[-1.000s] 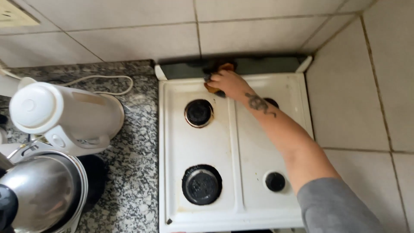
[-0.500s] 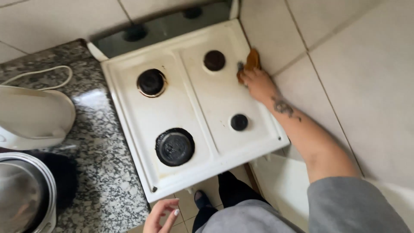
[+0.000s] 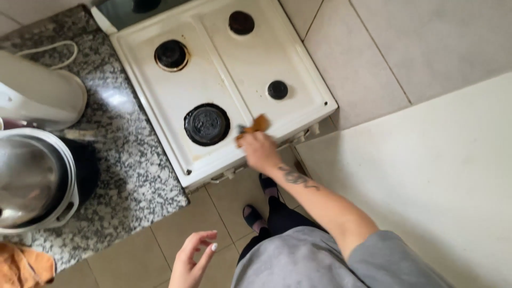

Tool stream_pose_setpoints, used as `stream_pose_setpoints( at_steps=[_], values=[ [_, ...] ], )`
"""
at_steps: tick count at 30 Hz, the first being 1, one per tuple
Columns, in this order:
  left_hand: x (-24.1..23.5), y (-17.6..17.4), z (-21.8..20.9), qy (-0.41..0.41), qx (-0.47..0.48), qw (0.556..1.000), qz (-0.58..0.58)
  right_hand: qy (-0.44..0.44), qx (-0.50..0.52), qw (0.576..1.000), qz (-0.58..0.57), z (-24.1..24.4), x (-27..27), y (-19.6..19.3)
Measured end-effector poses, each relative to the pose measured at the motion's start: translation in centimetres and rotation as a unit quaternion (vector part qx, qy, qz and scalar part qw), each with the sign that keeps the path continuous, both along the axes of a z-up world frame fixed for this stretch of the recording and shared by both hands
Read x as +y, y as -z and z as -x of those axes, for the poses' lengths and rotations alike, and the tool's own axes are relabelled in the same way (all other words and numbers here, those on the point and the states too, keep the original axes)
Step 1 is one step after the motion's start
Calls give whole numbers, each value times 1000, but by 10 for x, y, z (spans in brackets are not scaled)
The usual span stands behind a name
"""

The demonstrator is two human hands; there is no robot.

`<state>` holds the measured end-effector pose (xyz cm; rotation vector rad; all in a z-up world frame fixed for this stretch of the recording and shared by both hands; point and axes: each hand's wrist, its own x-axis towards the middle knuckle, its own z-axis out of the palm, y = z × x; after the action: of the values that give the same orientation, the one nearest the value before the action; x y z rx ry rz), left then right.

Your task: The person cleans a white gas stovetop using an orange cloth. They wipe around the burners and the surface, then rinse the cloth at the sink. The person applies liquid soap to the cloth and continues wiping the stovetop.

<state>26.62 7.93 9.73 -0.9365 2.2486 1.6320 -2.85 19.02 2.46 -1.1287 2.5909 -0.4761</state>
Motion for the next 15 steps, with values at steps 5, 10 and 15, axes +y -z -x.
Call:
stream_pose_setpoints(
  at_steps=[5, 10, 15],
  values=[
    [4, -2, -14, -38, -17, 999, 33, -66, -30, 995, 65, 37, 39, -15],
    [6, -6, -36, -22, -27, 999, 32, 130, 255, 958, -13, 118, 134, 57],
    [11, 1, -19, -1, 14, 999, 31, 105, 105, 988, 35, 9, 15, 4]
  ],
)
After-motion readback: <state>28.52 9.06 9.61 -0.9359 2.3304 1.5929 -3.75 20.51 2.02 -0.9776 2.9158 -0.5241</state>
